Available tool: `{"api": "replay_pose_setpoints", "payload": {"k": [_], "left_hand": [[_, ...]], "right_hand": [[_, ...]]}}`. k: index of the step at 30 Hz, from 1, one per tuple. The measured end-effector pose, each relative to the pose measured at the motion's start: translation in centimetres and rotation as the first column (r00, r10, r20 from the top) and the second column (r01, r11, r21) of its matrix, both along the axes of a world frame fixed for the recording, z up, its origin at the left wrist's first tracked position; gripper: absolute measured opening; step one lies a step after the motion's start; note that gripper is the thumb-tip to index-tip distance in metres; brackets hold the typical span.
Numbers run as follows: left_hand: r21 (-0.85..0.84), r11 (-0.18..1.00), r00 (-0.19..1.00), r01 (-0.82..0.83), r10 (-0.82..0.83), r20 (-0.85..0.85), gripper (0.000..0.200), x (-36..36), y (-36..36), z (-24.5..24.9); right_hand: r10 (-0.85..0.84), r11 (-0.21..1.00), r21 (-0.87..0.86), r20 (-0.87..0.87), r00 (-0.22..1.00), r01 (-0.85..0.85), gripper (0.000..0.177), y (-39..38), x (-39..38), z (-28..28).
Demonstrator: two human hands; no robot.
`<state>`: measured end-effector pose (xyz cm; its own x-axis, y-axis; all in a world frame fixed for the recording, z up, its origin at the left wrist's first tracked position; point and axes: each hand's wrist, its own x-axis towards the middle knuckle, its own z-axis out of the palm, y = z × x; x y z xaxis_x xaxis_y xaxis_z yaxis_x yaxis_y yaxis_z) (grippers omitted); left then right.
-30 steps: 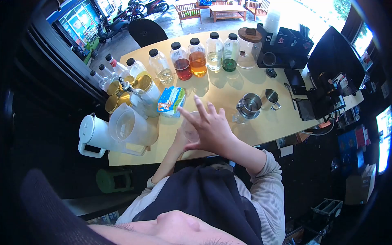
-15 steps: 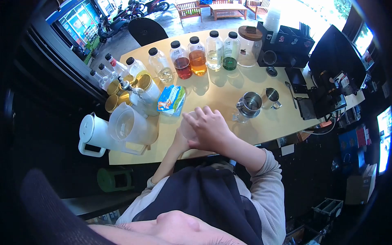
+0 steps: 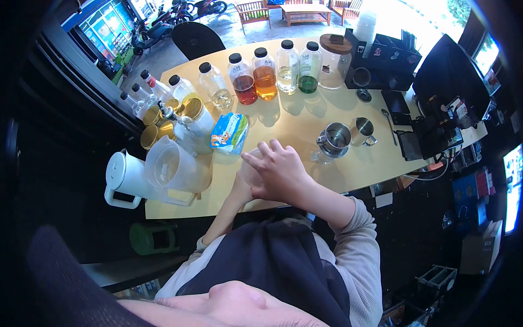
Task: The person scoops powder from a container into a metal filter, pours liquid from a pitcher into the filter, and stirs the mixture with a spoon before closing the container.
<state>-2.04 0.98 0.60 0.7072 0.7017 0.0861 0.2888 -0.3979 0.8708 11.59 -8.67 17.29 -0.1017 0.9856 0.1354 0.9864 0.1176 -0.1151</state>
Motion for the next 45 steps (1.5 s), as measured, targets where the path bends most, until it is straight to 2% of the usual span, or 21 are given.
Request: {"api": "replay_pose_setpoints", "payload": {"k": [3,5,9,12,14,15,17,19,21,23,25,26,29,30,32,33,35,39,41,44,45], "left_hand": [[-0.072,0.997,0.999,0.002,0.001,0.037,0.088,0.1,0.0,0.5],[0.094,0.993,0.996,0.075,-0.07,-0.061,0.087,0.4,0.5,0.3],[0.122,0.99,0.998,0.068,-0.07,0.009,0.088,0.3,0.2,0.4],[0.098,0.995,1.0,0.025,-0.026,0.016,0.1,0.0,-0.1,1.3],[-0.165,0.983,0.992,0.085,-0.069,0.103,0.109,-1.0,-0.3,2.1],[-0.166,0.982,0.992,0.085,-0.068,0.103,0.109,-1.0,-0.3,2.0],[0.047,0.997,0.992,0.068,-0.072,0.103,0.112,-0.9,-0.3,1.6],[0.023,0.997,0.985,0.071,-0.074,0.158,0.11,-0.7,-0.2,1.2],[-0.001,0.997,0.974,0.076,-0.074,0.213,0.108,-0.6,-0.2,1.1],[-0.065,0.996,0.98,0.062,-0.048,0.194,0.107,-0.6,-0.2,1.1],[-0.114,0.992,0.981,0.061,-0.038,0.19,0.107,-0.6,-0.4,1.7],[-0.161,0.985,0.982,0.06,-0.03,0.185,0.107,-0.7,-0.4,1.8],[-0.14,0.988,0.98,0.066,-0.038,0.194,0.105,-0.8,-0.3,1.5],[-0.143,0.987,0.981,0.068,-0.04,0.192,0.105,-0.8,-0.3,1.4],[-0.139,0.987,0.981,0.079,-0.052,0.188,0.104,-0.8,-0.1,1.3],[-0.139,0.987,0.981,0.08,-0.053,0.188,0.104,-0.7,-0.1,1.2],[0.008,0.996,0.97,0.089,-0.088,0.226,0.106,-0.8,0.0,1.0],[0.041,0.996,0.971,0.084,-0.091,0.22,0.106,-0.8,-0.1,1.1],[0.049,0.995,0.97,0.082,-0.091,0.225,0.105,-0.8,-0.1,1.0],[0.058,0.994,0.971,0.09,-0.101,0.219,0.105,-0.8,0.1,0.7],[0.058,0.994,0.971,0.09,-0.101,0.217,0.105,-0.8,0.1,0.7]], "right_hand": [[0.107,0.991,0.079,-0.007,0.994,-0.106,0.08,0.1,0.6,0.5],[0.134,0.991,0.019,-0.081,0.988,-0.133,0.08,0.1,0.8,1.1],[0.129,0.991,0.049,-0.058,0.99,-0.126,0.078,0.4,1.0,0.2],[0.126,0.992,-0.007,-0.13,0.984,-0.128,0.075,0.6,1.6,0.4],[0.171,0.985,0.068,-0.334,0.927,-0.157,0.076,0.8,2.9,1.0],[0.171,0.985,0.068,-0.334,0.927,-0.157,0.076,0.8,3.5,1.0],[0.104,0.992,0.13,-0.801,0.59,0.002,0.08,1.0,5.0,0.3],[0.163,0.978,0.209,-0.832,0.531,0.026,0.086,2.2,5.6,-2.7],[0.345,0.921,0.334,-0.939,-0.018,0.203,0.089,3.5,5.4,-6.2],[0.329,0.922,0.304,-0.941,-0.072,0.24,0.087,4.2,5.0,-9.2],[0.188,0.877,0.137,-0.98,-0.067,0.461,0.079,4.8,4.3,-11.7],[0.175,0.87,0.113,-0.981,-0.087,0.48,0.069,5.1,4.1,-12.9],[0.123,0.903,0.029,-0.974,-0.192,0.429,0.066,6.2,4.8,-17.1],[0.12,0.902,0.026,-0.974,-0.194,0.431,0.066,6.3,4.7,-18.2],[0.03,0.841,0.089,-0.992,0.119,0.534,0.061,6.5,4.6,-20.1],[0.029,0.84,0.089,-0.992,0.119,0.535,0.061,6.5,4.6,-21.5],[-0.194,0.748,0.234,-0.817,0.543,0.621,0.056,6.0,4.7,-23.0],[-0.376,0.803,0.05,-0.73,0.571,0.594,0.059,4.9,5.0,-23.7],[-0.362,0.791,0.203,-0.605,0.709,0.577,0.064,5.0,4.9,-24.8],[-0.345,0.763,0.382,-0.441,0.829,0.521,0.058,5.5,5.4,-26.1],[-0.345,0.763,0.381,-0.442,0.828,0.521,0.058,5.3,5.3,-24.3]]}}
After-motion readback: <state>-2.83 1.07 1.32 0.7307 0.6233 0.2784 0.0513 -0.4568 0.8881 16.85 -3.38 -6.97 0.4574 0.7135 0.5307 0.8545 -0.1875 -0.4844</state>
